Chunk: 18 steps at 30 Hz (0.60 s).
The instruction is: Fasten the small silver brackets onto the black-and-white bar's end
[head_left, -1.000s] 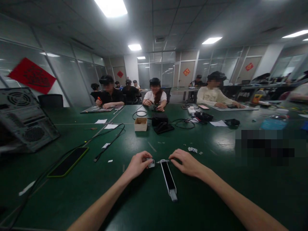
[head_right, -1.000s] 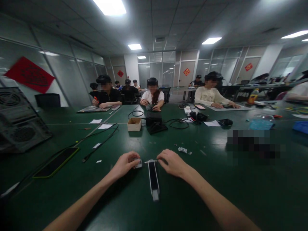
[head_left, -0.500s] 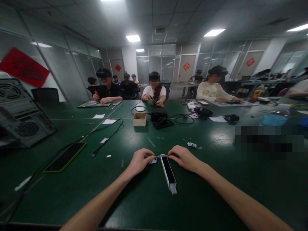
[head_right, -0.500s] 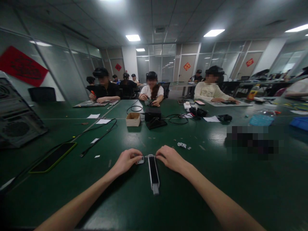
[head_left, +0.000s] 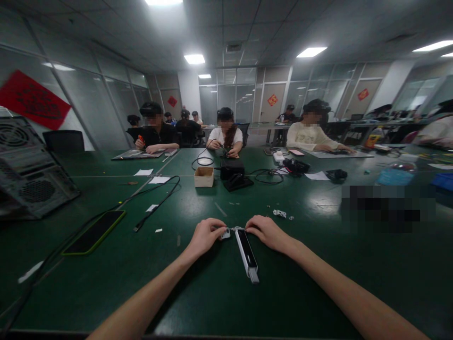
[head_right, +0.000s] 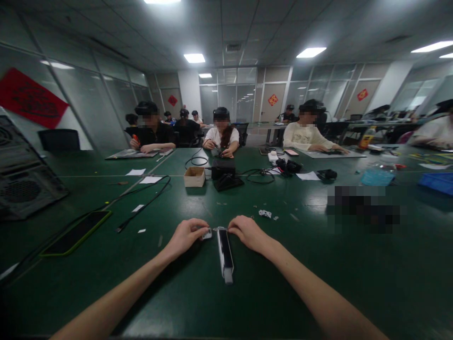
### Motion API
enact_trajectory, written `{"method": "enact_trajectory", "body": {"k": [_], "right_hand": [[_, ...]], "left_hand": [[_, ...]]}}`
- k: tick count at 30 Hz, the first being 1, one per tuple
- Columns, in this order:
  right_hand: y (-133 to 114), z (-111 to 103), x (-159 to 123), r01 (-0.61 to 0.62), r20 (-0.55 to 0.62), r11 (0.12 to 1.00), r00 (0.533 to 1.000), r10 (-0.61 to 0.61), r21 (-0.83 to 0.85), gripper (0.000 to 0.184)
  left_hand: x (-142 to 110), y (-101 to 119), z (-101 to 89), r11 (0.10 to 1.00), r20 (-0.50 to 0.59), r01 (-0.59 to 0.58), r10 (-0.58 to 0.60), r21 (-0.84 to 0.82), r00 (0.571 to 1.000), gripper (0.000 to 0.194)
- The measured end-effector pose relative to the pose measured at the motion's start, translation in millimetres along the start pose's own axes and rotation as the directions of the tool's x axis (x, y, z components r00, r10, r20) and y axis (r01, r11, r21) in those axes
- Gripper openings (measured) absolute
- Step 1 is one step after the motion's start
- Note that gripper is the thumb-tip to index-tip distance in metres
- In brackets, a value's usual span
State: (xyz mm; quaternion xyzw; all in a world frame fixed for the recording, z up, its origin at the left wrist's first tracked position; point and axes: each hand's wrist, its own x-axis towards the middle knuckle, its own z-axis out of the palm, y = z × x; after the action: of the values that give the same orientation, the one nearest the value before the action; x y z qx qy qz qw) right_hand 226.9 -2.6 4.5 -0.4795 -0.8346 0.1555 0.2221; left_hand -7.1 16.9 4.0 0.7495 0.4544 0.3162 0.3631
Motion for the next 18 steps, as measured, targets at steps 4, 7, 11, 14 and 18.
{"method": "enact_trajectory", "body": {"k": [4,7,11,14,18], "right_hand": [[-1.7,-0.3,-0.2,-0.009,-0.001,1.0,1.0,0.009,0.012,0.015],[-1.6,-0.2,-0.3,-0.015,0.002,0.999,1.0,0.015,0.029,0.015],[-1.2,-0.1,-0.5,-0.007,-0.028,0.999,1.0,0.008,0.052,0.015],[-3.9,-0.4,-1.4,-0.003,-0.064,0.999,0.998,0.006,0.054,0.014],[-2.7,-3.0,0.0,0.035,-0.05,0.999,0.998,-0.035,0.009,0.014]], "left_hand": [[0.0,-0.3,0.8,1.0,-0.001,0.006,-0.006,-0.021,1.0,0.022],[-0.2,1.0,1.2,1.0,0.007,0.006,-0.006,-0.015,1.0,0.021],[-0.4,3.6,1.6,0.999,-0.003,-0.016,0.016,0.038,1.0,0.019],[-1.0,5.7,2.5,0.971,0.002,-0.096,0.098,0.219,0.995,0.019],[-1.7,3.9,3.4,0.885,0.042,-0.235,0.238,0.402,0.97,0.024]]}}
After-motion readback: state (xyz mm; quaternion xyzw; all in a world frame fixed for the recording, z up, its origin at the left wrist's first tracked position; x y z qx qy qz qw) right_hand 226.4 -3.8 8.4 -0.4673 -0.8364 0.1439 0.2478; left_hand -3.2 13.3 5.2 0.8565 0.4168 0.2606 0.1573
